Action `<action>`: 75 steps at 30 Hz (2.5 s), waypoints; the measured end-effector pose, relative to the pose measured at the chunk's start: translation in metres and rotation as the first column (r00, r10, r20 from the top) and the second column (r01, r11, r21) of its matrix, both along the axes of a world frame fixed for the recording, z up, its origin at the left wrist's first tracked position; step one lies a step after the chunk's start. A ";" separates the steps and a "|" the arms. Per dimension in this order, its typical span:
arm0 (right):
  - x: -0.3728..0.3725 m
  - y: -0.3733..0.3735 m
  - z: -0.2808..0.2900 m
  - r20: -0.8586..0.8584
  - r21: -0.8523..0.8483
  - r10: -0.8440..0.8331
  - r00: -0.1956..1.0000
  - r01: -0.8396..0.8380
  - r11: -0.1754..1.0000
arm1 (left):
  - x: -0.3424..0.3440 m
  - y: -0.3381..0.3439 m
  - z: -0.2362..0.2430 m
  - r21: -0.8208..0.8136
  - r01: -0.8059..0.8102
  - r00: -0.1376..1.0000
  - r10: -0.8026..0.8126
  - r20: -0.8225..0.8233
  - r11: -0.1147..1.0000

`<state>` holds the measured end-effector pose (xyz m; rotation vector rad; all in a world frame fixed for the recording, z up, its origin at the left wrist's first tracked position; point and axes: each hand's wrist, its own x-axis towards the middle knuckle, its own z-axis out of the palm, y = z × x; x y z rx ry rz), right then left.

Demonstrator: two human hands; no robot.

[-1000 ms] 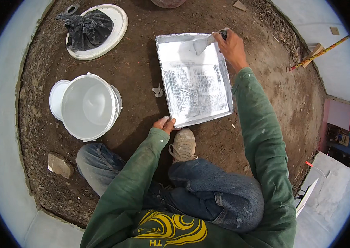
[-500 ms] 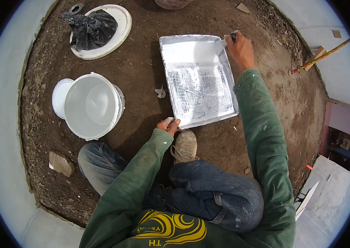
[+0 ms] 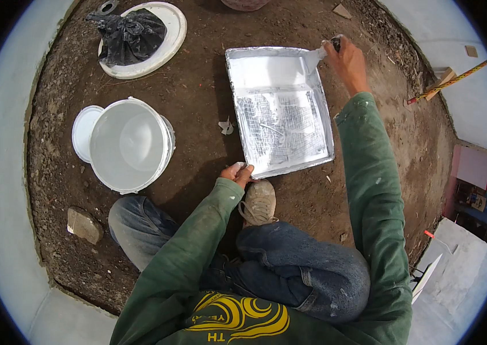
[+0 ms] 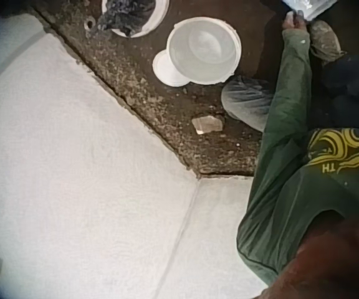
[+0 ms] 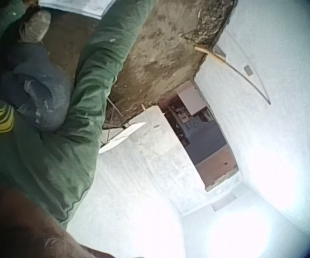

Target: The recorder prepares white paint by pouring it from a bucket into a tray and mixing it with a small amount of liquid from a bowl.

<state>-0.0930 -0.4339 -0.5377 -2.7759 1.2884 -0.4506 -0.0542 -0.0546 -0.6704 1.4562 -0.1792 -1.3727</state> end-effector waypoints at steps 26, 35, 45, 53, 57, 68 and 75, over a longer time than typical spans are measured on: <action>0.005 0.012 -0.025 -0.016 0.088 -0.042 0.999 0.043 0.995 | -0.005 0.005 -0.019 -0.044 0.044 0.998 -0.043 0.043 0.998; 0.030 0.047 -0.007 0.063 0.185 0.060 0.996 -0.071 0.980 | -0.006 0.006 -0.023 0.011 0.060 0.997 -0.060 0.048 0.998; 0.004 0.010 -0.019 -0.011 0.043 -0.018 1.000 0.018 0.999 | -0.004 0.002 -0.012 0.010 -0.009 0.999 0.010 -0.045 1.000; 0.030 0.042 -0.023 -0.014 0.109 0.077 0.997 -0.075 0.991 | -0.007 0.007 -0.026 -0.018 -0.029 1.000 0.029 -0.008 0.999; 0.030 0.042 -0.005 0.155 0.150 0.074 0.985 -0.098 0.984 | -0.007 0.005 -0.019 -0.019 0.002 1.000 -0.002 0.002 1.000; 0.009 0.021 -0.025 -0.028 0.042 -0.032 0.999 0.033 0.999 | -0.004 0.007 -0.019 0.005 0.081 0.993 -0.081 0.082 0.997; 0.031 0.047 -0.018 0.071 0.114 0.049 0.996 -0.057 0.992 | -0.007 -0.001 -0.006 -0.019 0.027 0.999 -0.027 -0.031 0.999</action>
